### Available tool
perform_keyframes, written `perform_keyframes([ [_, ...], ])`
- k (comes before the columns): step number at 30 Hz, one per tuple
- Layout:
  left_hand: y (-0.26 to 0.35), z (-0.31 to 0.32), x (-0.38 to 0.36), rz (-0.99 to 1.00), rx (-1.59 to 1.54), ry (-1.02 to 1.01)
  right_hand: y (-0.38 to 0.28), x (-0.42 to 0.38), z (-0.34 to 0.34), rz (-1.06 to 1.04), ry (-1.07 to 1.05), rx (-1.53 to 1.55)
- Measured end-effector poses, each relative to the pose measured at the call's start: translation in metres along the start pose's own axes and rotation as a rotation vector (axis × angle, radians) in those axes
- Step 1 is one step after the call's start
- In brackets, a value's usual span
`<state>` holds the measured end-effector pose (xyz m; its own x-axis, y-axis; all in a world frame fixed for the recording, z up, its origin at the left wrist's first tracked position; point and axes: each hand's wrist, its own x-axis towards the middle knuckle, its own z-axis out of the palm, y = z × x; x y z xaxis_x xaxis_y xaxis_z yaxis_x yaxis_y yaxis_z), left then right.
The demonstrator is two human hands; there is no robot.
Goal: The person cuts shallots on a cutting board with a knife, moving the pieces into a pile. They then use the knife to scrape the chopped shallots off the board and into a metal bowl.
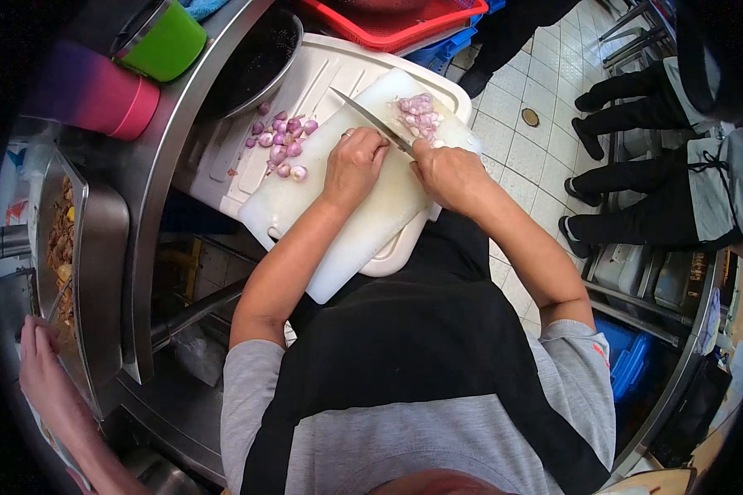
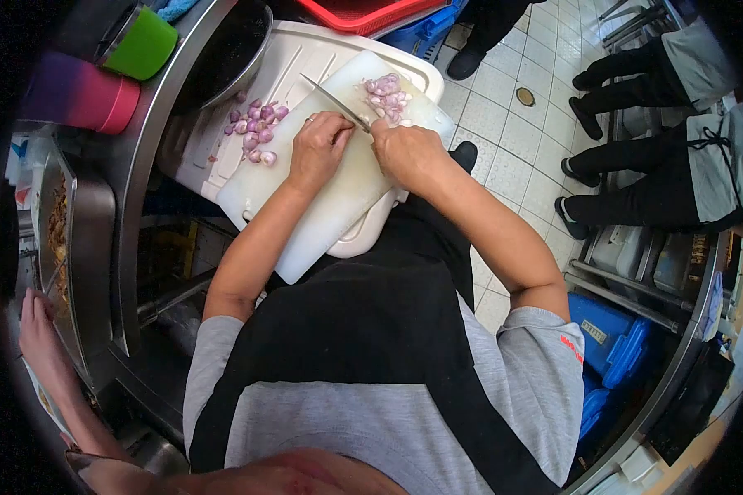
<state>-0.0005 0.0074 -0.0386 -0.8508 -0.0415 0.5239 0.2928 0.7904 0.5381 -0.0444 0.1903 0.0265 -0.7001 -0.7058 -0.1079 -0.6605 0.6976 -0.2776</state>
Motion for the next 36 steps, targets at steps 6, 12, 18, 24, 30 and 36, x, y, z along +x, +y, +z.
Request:
perform_keyframes([
  [6, 0.000, 0.001, 0.000, -0.005, 0.012, 0.017, -0.006, 0.001, 0.008, 0.016, 0.007, 0.006],
  [12, 0.002, 0.000, -0.002, -0.032, 0.034, 0.003, -0.009, -0.005, -0.007, -0.008, -0.065, -0.040],
  [18, 0.002, 0.000, -0.001, 0.009, 0.029, 0.022, -0.007, 0.002, 0.010, 0.001, 0.007, -0.004],
  [24, 0.002, 0.001, 0.000, -0.001, 0.049, 0.025, -0.010, -0.005, 0.006, 0.008, -0.028, -0.041],
  [30, 0.001, -0.001, -0.001, -0.007, 0.039, 0.008, 0.000, 0.006, 0.010, 0.002, 0.029, 0.065],
  [36, -0.017, -0.033, 0.002, -0.088, 0.046, -0.021, 0.004, -0.008, -0.013, 0.117, 0.013, 0.103],
])
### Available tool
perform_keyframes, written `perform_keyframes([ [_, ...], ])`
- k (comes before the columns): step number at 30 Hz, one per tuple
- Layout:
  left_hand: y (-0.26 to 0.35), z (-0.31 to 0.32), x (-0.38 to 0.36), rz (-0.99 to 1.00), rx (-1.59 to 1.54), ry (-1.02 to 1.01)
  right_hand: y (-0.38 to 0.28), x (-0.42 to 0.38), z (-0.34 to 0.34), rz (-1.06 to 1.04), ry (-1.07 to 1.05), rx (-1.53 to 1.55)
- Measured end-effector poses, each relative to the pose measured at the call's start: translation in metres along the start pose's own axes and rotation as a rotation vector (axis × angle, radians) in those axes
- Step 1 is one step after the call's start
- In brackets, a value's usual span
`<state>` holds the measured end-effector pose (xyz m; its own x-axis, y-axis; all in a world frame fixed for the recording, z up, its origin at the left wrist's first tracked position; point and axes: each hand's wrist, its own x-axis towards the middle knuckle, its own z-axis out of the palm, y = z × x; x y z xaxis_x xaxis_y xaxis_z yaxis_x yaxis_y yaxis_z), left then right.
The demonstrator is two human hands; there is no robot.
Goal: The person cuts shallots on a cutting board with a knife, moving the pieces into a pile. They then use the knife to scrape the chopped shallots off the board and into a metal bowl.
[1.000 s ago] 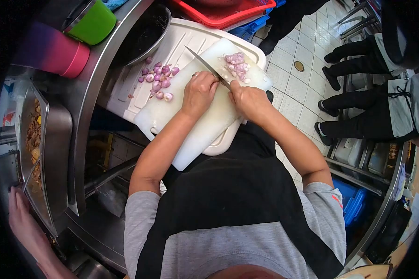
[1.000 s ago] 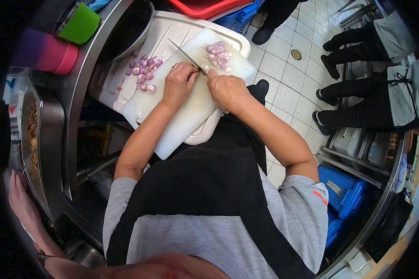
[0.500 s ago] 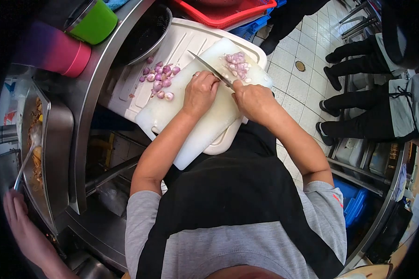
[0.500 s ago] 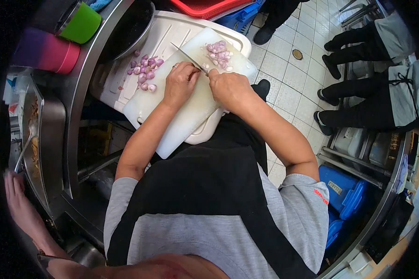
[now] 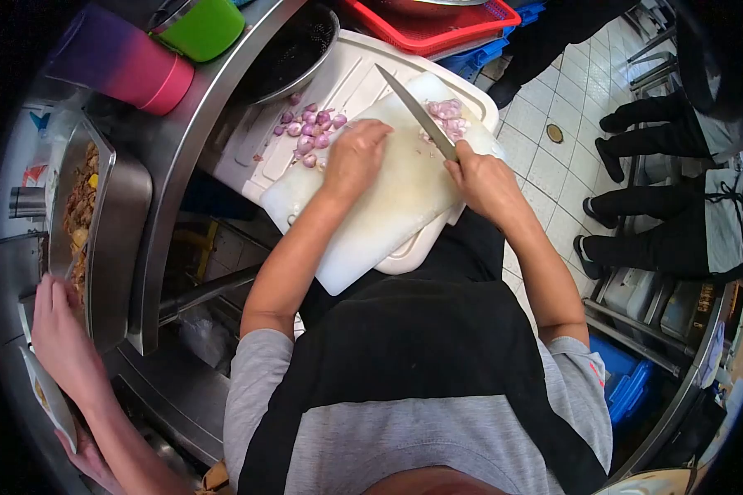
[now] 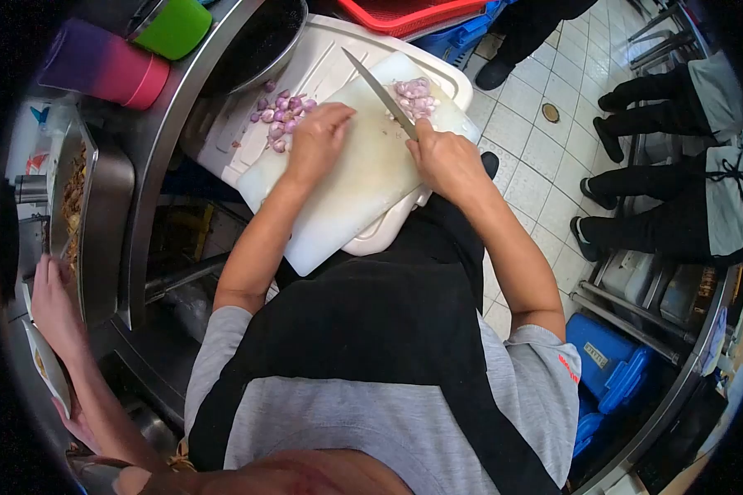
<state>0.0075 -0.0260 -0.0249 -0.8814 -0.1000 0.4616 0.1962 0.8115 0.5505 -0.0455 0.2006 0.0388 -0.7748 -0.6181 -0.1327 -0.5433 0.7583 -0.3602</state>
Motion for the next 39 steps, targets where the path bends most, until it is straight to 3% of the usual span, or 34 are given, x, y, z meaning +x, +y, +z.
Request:
perform_keyframes([
  [2, -0.015, -0.020, 0.007, 0.030, 0.074, 0.008, 0.003, -0.010, -0.003, -0.007, -0.010, 0.018],
  [4, -0.024, -0.040, 0.017, -0.079, 0.238, -0.084, 0.004, -0.019, -0.002, -0.016, -0.013, 0.030],
  [8, -0.045, -0.043, 0.027, -0.103, 0.230, -0.246, 0.004, -0.026, 0.011, -0.063, -0.146, 0.057],
  [15, -0.016, -0.044, 0.037, -0.193, 0.130, -0.167, 0.022, -0.022, 0.006, 0.041, -0.104, 0.117],
  [18, 0.004, -0.034, 0.032, -0.408, -0.349, -0.597, 0.022, -0.025, 0.001, 0.047, -0.075, 0.081],
  [21, 0.006, -0.014, 0.027, -0.452, -0.361, -0.598, 0.017, -0.028, 0.000, -0.015, -0.097, 0.049],
  [22, 0.005, -0.011, 0.027, -0.346, -0.280, -0.531, 0.017, -0.029, 0.002, -0.034, -0.091, 0.049],
  [25, 0.012, -0.012, 0.023, -0.322, -0.209, -0.416, 0.017, -0.033, 0.006, -0.059, -0.094, 0.031],
  [27, 0.021, -0.017, 0.018, -0.376, -0.224, -0.417, 0.017, -0.034, 0.007, -0.043, -0.100, 0.027],
  [30, 0.023, -0.017, 0.009, -0.219, -0.288, -0.345, 0.020, -0.033, 0.011, -0.054, -0.098, 0.016],
  [34, 0.021, -0.011, 0.005, -0.203, -0.290, -0.355, 0.015, -0.036, 0.008, -0.096, -0.071, -0.020],
  [36, 0.029, -0.008, 0.001, -0.279, -0.211, -0.296, 0.007, -0.044, 0.002, -0.105, -0.046, -0.020],
  [39, 0.030, 0.000, -0.007, -0.206, -0.195, -0.191, 0.001, -0.058, -0.001, -0.136, 0.009, -0.018],
])
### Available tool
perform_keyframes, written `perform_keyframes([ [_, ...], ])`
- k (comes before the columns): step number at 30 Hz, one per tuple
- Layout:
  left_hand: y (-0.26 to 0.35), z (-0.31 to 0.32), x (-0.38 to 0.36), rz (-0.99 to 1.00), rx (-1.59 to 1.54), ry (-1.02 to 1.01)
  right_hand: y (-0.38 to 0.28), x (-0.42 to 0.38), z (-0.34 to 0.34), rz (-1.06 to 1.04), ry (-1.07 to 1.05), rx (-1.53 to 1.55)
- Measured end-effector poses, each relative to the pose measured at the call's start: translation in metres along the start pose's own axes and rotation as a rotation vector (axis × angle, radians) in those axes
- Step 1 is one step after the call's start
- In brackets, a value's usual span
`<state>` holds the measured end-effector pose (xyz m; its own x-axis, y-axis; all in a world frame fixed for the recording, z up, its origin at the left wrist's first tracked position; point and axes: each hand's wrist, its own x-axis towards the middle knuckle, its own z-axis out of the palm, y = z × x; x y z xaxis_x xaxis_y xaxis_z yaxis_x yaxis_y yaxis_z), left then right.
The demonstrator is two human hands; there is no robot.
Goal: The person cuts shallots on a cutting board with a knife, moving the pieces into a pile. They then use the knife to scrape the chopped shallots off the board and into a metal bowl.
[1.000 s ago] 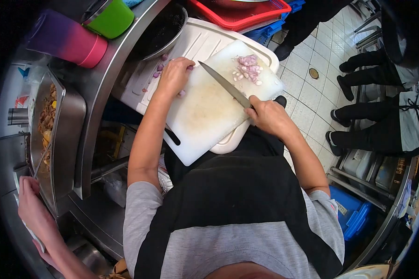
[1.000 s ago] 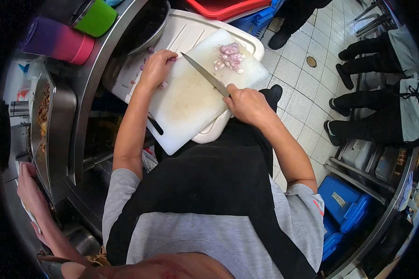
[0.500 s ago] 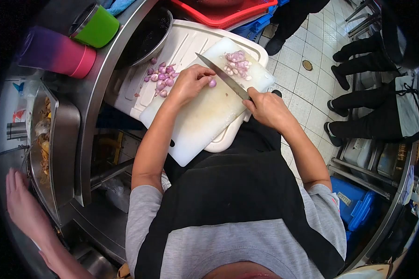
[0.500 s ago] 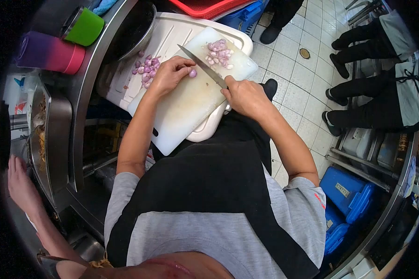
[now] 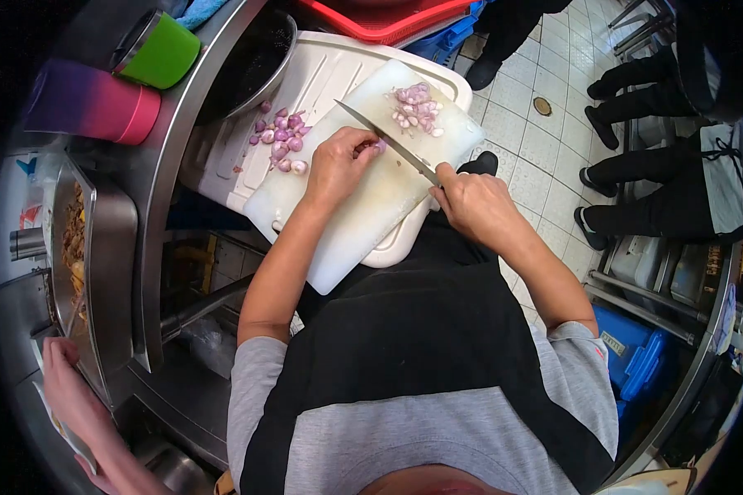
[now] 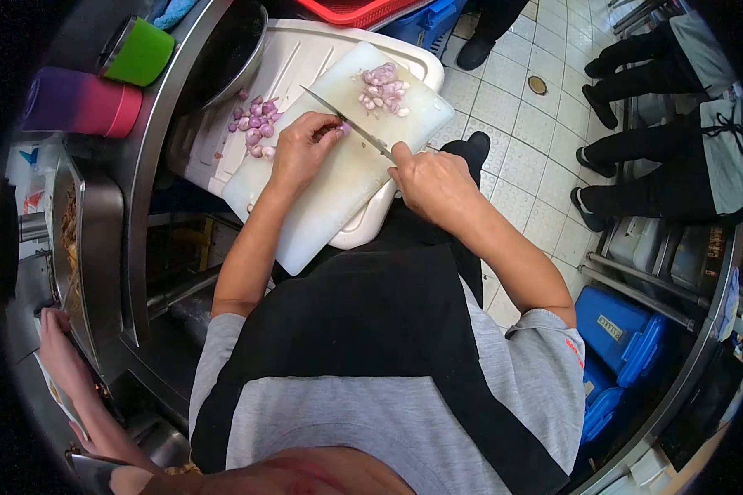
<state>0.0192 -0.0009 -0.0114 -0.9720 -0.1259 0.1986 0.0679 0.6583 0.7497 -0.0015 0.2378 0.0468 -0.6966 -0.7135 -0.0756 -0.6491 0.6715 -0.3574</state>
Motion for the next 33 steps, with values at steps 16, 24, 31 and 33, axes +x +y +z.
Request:
perform_keyframes([
  [16, -0.006, 0.008, -0.005, 0.024, -0.048, 0.110, -0.002, 0.018, 0.003, -0.077, -0.006, -0.070],
  [24, -0.004, 0.008, -0.006, 0.023, -0.087, 0.127, -0.001, 0.036, 0.028, -0.054, 0.023, -0.023],
  [31, -0.009, 0.012, -0.007, 0.042, -0.074, 0.149, -0.005, 0.019, 0.000, -0.063, -0.027, -0.059],
  [33, -0.009, 0.011, -0.007, 0.061, -0.066, 0.144, -0.007, 0.008, 0.000, -0.044, -0.034, -0.050],
])
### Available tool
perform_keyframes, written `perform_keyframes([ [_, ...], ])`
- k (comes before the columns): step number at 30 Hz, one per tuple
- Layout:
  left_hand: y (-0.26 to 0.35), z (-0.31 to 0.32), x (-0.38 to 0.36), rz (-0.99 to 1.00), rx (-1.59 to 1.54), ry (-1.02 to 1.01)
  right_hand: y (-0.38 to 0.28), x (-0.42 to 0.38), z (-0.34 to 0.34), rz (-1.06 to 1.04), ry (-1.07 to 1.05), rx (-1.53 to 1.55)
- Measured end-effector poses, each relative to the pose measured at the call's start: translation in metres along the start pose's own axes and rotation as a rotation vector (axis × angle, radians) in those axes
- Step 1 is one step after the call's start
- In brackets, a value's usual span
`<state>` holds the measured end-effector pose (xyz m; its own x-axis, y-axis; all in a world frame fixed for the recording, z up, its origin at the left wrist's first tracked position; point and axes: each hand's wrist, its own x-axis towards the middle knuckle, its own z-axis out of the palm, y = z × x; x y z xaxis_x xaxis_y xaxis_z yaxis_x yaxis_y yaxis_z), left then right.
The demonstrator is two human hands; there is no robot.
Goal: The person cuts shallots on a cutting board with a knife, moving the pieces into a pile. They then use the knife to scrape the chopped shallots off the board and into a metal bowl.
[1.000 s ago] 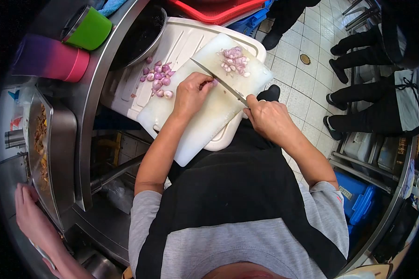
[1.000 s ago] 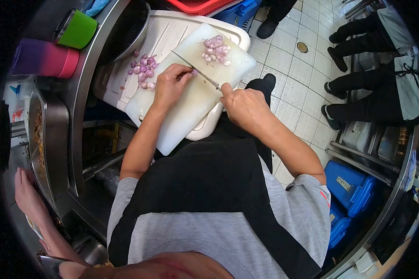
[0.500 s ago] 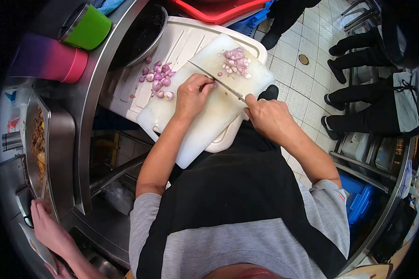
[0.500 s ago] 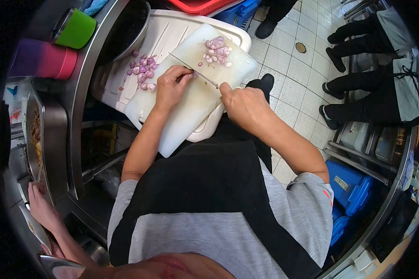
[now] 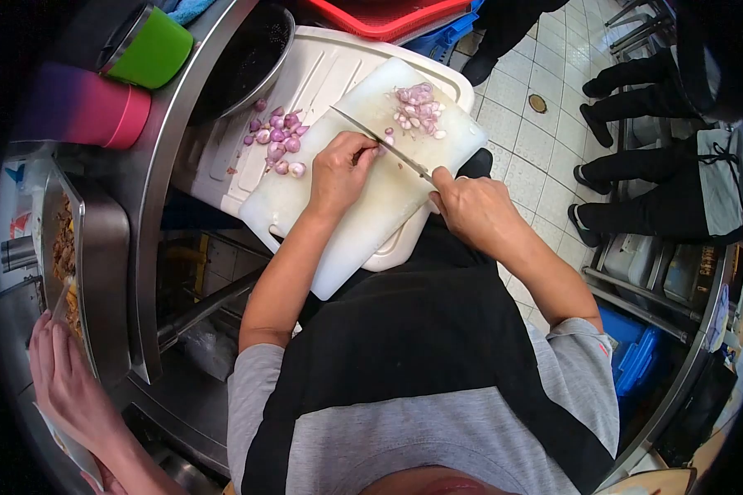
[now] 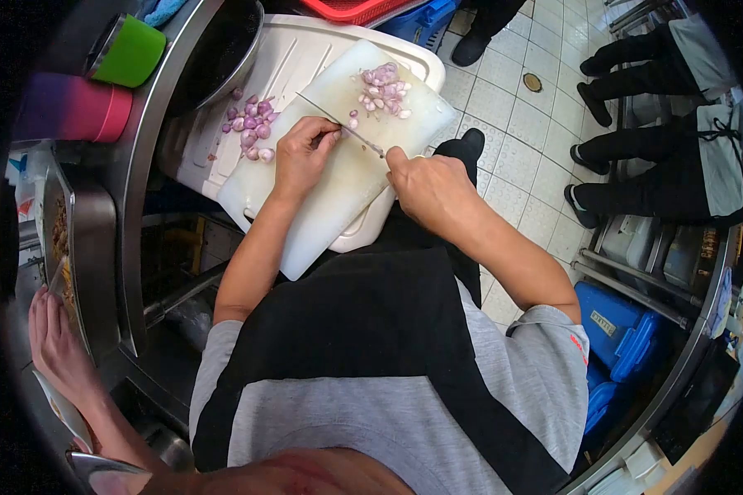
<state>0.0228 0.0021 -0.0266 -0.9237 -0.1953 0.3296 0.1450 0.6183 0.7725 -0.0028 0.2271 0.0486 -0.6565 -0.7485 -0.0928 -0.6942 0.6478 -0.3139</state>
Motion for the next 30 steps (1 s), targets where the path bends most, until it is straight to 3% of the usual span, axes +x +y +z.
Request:
perform_keyframes([
  [7, 0.001, 0.002, -0.001, -0.010, -0.018, 0.022, 0.007, 0.038, 0.025, -0.006, 0.043, 0.066],
  [16, -0.002, 0.002, -0.001, 0.004, 0.028, 0.011, -0.002, 0.003, -0.002, 0.007, -0.017, 0.017],
  [23, -0.003, 0.003, -0.003, 0.020, 0.013, 0.030, 0.007, 0.037, 0.024, -0.022, 0.065, 0.042],
  [30, -0.001, 0.002, -0.002, 0.023, 0.026, 0.018, -0.003, 0.011, 0.000, 0.020, -0.043, 0.042],
])
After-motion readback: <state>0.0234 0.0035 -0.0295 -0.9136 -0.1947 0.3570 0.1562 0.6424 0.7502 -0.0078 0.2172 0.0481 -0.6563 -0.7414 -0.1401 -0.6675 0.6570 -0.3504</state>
